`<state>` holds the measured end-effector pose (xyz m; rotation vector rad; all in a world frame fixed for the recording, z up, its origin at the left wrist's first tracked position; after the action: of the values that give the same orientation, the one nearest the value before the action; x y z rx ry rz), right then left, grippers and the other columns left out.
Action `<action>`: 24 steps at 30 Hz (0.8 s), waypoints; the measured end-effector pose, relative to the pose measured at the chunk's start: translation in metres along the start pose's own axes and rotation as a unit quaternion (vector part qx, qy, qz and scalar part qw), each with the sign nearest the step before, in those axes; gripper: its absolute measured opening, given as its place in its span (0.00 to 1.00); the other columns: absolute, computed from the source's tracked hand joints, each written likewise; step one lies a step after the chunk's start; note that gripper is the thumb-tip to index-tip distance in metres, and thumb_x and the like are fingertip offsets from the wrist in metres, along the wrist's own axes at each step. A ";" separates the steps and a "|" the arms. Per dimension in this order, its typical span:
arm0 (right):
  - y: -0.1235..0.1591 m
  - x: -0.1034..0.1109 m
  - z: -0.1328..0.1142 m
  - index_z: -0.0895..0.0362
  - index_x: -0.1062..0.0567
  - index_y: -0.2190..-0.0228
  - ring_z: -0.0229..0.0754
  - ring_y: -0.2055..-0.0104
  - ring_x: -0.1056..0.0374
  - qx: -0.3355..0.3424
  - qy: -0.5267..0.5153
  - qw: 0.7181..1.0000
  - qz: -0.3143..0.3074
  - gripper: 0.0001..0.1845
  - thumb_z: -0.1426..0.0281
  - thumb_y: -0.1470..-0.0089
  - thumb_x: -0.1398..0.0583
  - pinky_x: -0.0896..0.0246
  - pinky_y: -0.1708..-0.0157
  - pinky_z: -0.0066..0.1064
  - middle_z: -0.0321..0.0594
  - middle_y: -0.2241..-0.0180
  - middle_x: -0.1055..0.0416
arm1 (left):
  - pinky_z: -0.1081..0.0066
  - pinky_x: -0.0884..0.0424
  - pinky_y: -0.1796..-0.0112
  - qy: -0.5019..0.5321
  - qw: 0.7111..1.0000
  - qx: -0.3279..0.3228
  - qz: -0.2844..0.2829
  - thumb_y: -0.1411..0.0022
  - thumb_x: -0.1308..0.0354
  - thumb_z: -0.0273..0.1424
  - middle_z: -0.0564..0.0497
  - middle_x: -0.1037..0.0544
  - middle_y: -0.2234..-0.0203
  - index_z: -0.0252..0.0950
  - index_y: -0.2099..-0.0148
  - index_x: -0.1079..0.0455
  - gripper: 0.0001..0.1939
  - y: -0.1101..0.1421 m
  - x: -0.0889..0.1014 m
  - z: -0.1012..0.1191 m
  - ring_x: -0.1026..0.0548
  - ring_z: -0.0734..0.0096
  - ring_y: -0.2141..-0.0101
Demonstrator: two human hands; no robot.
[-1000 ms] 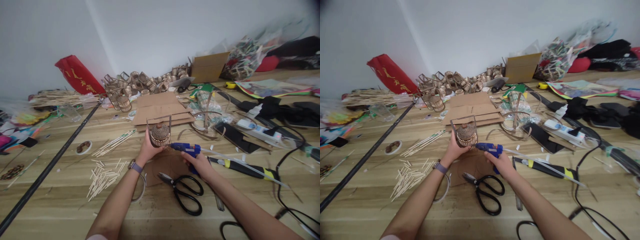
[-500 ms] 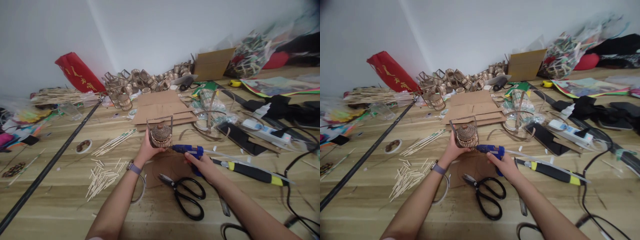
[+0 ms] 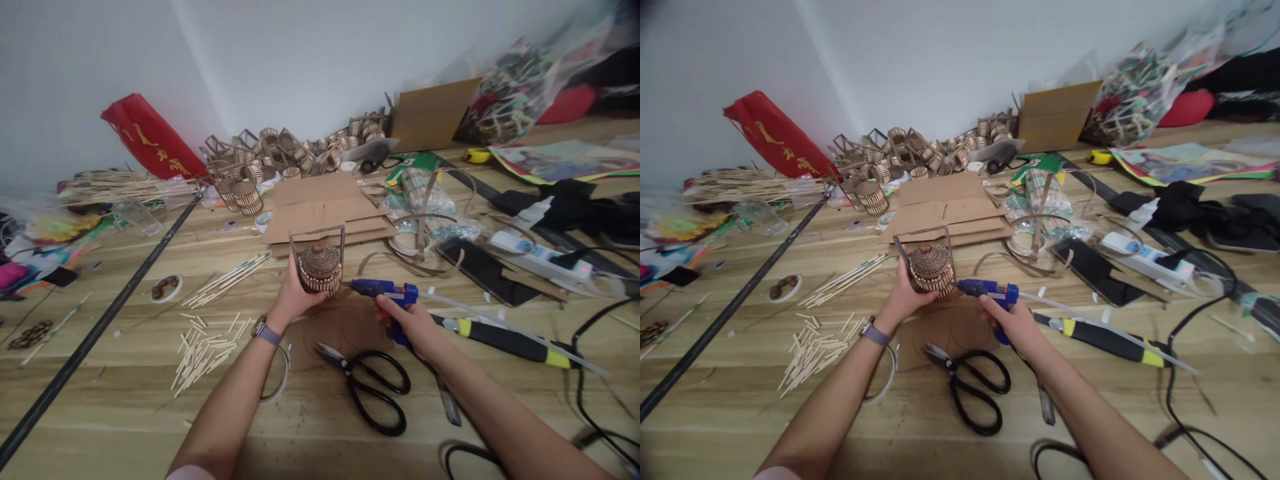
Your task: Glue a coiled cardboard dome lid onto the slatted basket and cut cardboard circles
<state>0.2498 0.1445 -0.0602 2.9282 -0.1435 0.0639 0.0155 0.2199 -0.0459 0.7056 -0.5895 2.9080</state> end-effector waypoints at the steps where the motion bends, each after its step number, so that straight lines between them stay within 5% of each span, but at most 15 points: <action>1: 0.001 0.000 -0.001 0.57 0.26 0.79 0.38 0.80 0.37 0.004 0.005 1.000 -0.001 0.28 0.42 0.61 0.35 0.44 0.80 0.29 0.38 0.81 0.28 | 0.54 0.43 0.40 0.007 1.000 -0.002 -0.001 0.58 0.27 0.34 0.33 0.35 0.40 0.33 0.30 0.66 0.64 0.000 0.000 0.000 0.43 0.47 0.36; 10: 0.001 -0.004 -0.006 0.56 0.28 0.81 0.36 0.82 0.41 0.019 -0.012 1.000 -0.003 0.27 0.44 0.62 0.34 0.49 0.82 0.29 0.36 0.83 0.31 | 0.49 0.50 0.37 -0.030 0.999 -0.014 -0.010 0.61 0.24 0.34 0.30 0.49 0.33 0.39 0.29 0.76 0.73 -0.002 0.011 -0.002 0.49 0.46 0.33; 16: -0.003 -0.002 -0.001 0.57 0.28 0.80 0.35 0.82 0.41 0.027 -0.061 0.998 -0.004 0.30 0.42 0.66 0.33 0.47 0.82 0.28 0.37 0.83 0.30 | 0.41 0.55 0.37 -0.148 0.987 -0.030 0.055 0.66 0.22 0.41 0.24 0.61 0.32 0.35 0.30 0.72 0.75 0.023 0.002 0.018 0.62 0.36 0.32; 19: -0.003 -0.002 -0.001 0.57 0.28 0.80 0.34 0.83 0.41 0.032 -0.075 0.997 -0.005 0.30 0.42 0.65 0.32 0.47 0.82 0.28 0.36 0.84 0.31 | 0.39 0.51 0.39 -0.188 0.975 -0.062 0.105 0.63 0.23 0.40 0.24 0.60 0.33 0.33 0.34 0.55 0.61 0.035 -0.010 0.039 0.59 0.35 0.33; 24: -0.002 -0.002 0.000 0.57 0.28 0.81 0.35 0.83 0.41 0.034 -0.088 0.996 -0.008 0.29 0.43 0.65 0.32 0.47 0.82 0.28 0.37 0.83 0.30 | 0.38 0.48 0.40 -0.254 0.952 -0.097 0.139 0.54 0.27 0.37 0.33 0.53 0.33 0.36 0.60 0.34 0.24 0.042 -0.018 0.065 0.51 0.36 0.34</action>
<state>0.2477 0.1469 -0.0603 2.9992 -0.1468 -0.1949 0.0513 0.1558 -0.0157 1.4633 -1.0860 2.8379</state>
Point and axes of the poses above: each hand's wrist, its own y-axis away from the middle knuckle, its own x-axis out of the back of the hand, z = x × y, the point moved 4 cm from there along -y, towards the middle knuckle
